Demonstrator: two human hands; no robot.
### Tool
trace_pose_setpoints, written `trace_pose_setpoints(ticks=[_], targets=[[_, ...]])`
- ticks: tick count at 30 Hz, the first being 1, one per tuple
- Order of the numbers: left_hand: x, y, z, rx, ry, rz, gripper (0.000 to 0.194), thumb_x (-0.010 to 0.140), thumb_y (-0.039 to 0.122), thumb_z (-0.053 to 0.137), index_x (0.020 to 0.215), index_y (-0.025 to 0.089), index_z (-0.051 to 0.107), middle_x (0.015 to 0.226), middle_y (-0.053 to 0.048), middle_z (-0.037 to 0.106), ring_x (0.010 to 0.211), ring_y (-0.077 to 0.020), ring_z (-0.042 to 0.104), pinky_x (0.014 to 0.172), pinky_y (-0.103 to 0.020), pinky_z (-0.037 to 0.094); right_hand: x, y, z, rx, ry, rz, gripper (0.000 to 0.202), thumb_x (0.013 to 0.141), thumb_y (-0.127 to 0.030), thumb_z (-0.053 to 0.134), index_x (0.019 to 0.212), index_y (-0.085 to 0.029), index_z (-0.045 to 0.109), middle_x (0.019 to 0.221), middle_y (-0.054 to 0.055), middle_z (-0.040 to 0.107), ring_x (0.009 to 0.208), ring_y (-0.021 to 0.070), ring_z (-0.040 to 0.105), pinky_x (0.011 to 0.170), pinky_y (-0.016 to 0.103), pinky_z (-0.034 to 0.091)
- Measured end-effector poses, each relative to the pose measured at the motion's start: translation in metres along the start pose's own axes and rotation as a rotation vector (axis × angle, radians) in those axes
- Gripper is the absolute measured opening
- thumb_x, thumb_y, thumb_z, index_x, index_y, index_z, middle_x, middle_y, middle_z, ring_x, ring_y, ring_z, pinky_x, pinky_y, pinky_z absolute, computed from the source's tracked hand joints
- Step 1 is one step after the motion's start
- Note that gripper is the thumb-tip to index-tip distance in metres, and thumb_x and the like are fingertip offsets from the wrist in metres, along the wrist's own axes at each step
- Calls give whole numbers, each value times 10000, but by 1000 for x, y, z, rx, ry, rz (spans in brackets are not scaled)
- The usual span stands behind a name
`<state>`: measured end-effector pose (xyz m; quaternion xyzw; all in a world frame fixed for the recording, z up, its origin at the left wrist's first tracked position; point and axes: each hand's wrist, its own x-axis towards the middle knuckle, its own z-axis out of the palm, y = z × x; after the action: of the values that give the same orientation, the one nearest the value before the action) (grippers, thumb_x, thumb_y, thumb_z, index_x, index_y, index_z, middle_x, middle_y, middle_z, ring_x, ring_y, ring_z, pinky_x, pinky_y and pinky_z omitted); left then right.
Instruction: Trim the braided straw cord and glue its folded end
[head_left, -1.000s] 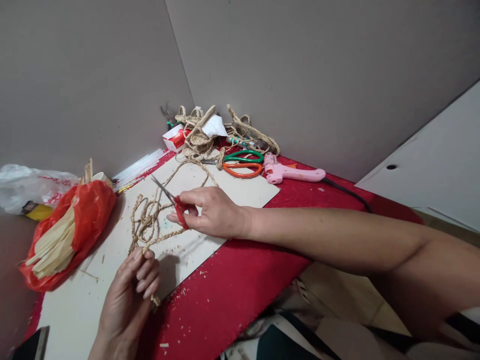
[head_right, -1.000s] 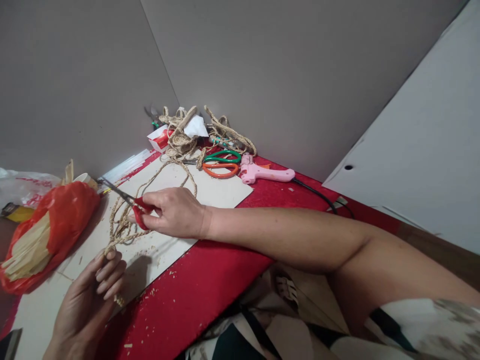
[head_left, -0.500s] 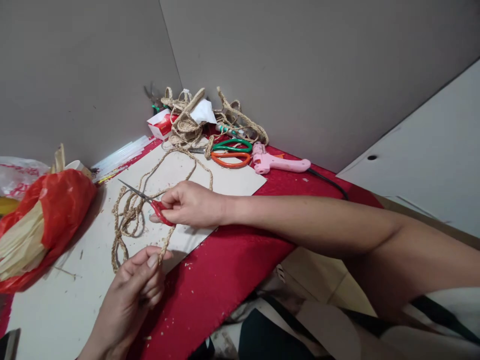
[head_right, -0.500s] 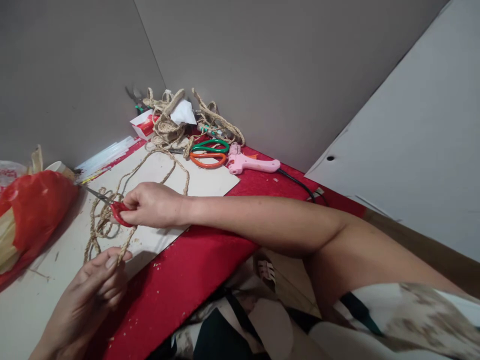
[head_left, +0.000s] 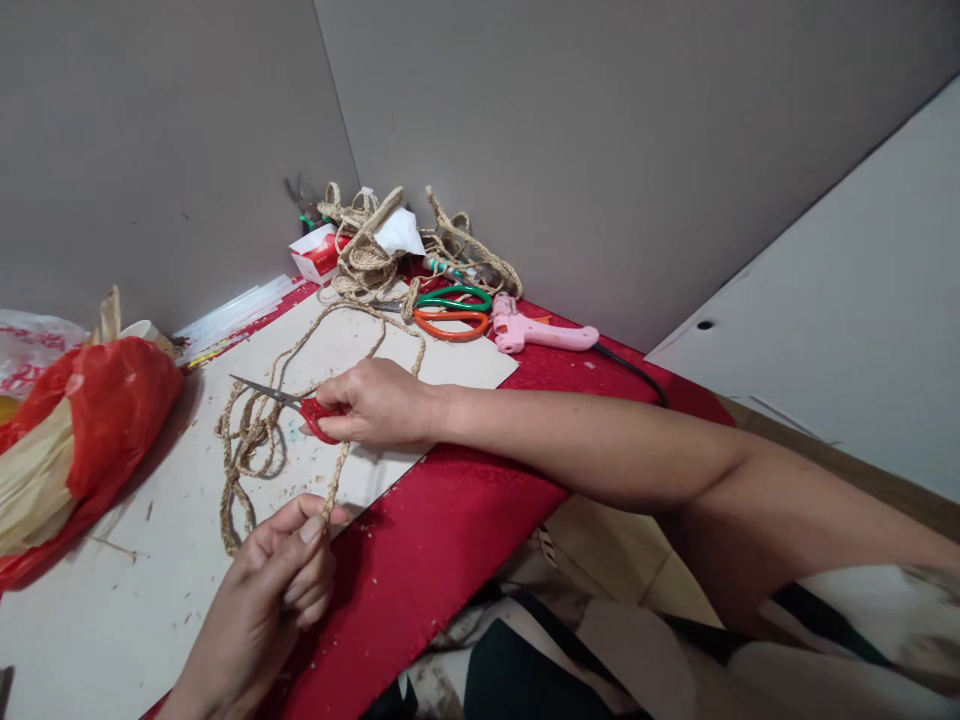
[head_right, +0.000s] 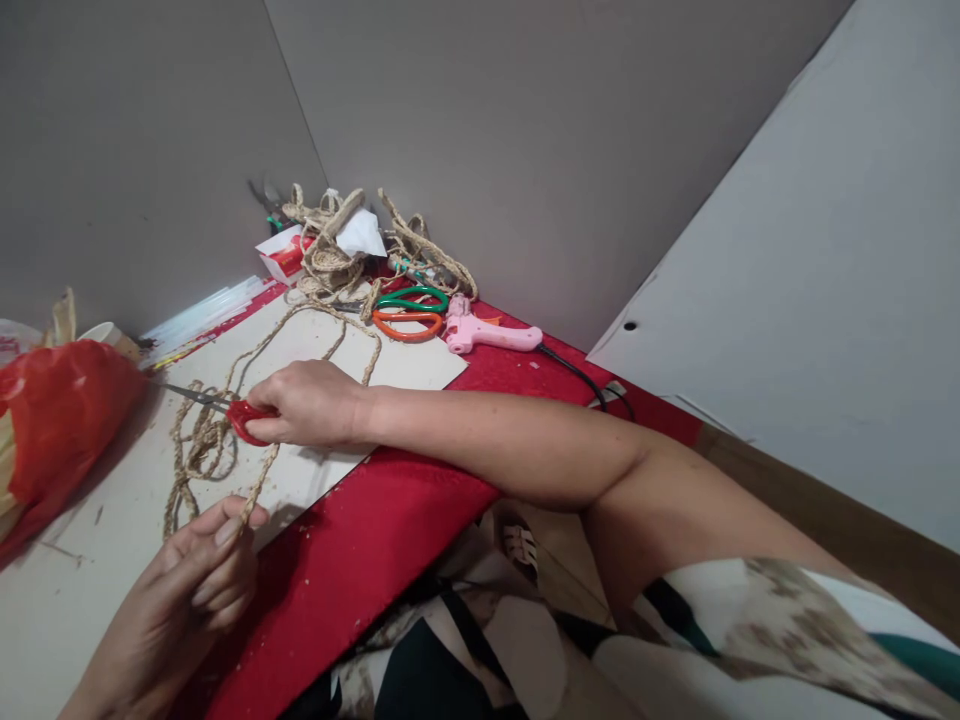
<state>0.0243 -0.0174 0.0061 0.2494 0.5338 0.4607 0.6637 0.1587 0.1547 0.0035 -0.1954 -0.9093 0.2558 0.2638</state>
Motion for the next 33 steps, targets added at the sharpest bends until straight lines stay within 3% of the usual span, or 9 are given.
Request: trace_pose_setpoints(ticks=[3,8,10,12,15,19,25,33], targets=[[1,2,-1,-47,48,19,185,820,346,681,883,175,709,487,103,230,435,-50,109,379,-164,172,2,4,-4,2,75,45,252,857,-357,569,703,-161,611,588,-37,494,550,77,346,560,226,224],[-2,7,-3,-143,99,97,167,807,288,690,916,167,726,477,96,252,441,-51,100,371,-151,187,4,10,-18,125,452,4,382,867,-496,536,707,-150,565,592,-36,505,555,71,413,581,216,281],[-2,9,-4,-161,126,123,167,808,272,688,923,159,731,476,95,257,444,-51,92,368,-147,194,1,8,-22,158,509,-40,419,871,-513,508,664,-151,541,574,-31,502,540,69,417,570,215,290],[-2,11,-5,-176,156,158,176,811,253,681,948,154,732,478,95,262,448,-53,92,367,-145,212,-4,3,-22,124,434,-96,403,856,-491,524,641,-151,554,554,-27,517,524,68,424,558,214,288],[-2,13,-8,-189,190,210,230,806,232,681,1016,152,726,483,97,268,451,-56,89,359,-140,224,-11,-8,-16,-66,164,-180,309,801,-427,583,652,-157,609,549,-16,572,525,83,466,539,226,256],[-1,16,-11,-213,238,264,259,778,228,707,1024,150,726,483,101,261,456,-57,87,346,-132,231,-16,-18,-10,-305,-94,-167,308,794,-448,571,682,-170,646,582,19,642,555,125,531,521,256,198],[-1,18,-9,-245,296,297,113,741,197,740,847,167,720,480,93,298,460,-61,109,347,-134,239,-16,-25,-14,-490,-187,-142,423,846,-529,485,808,-159,687,656,78,698,612,184,617,527,283,180],[-1,16,-7,-190,320,309,131,757,230,739,865,174,691,477,102,296,439,-60,143,354,-145,235,-17,-26,-13,-559,-263,-120,442,855,-538,486,851,-149,695,725,124,719,671,244,662,528,294,235]])
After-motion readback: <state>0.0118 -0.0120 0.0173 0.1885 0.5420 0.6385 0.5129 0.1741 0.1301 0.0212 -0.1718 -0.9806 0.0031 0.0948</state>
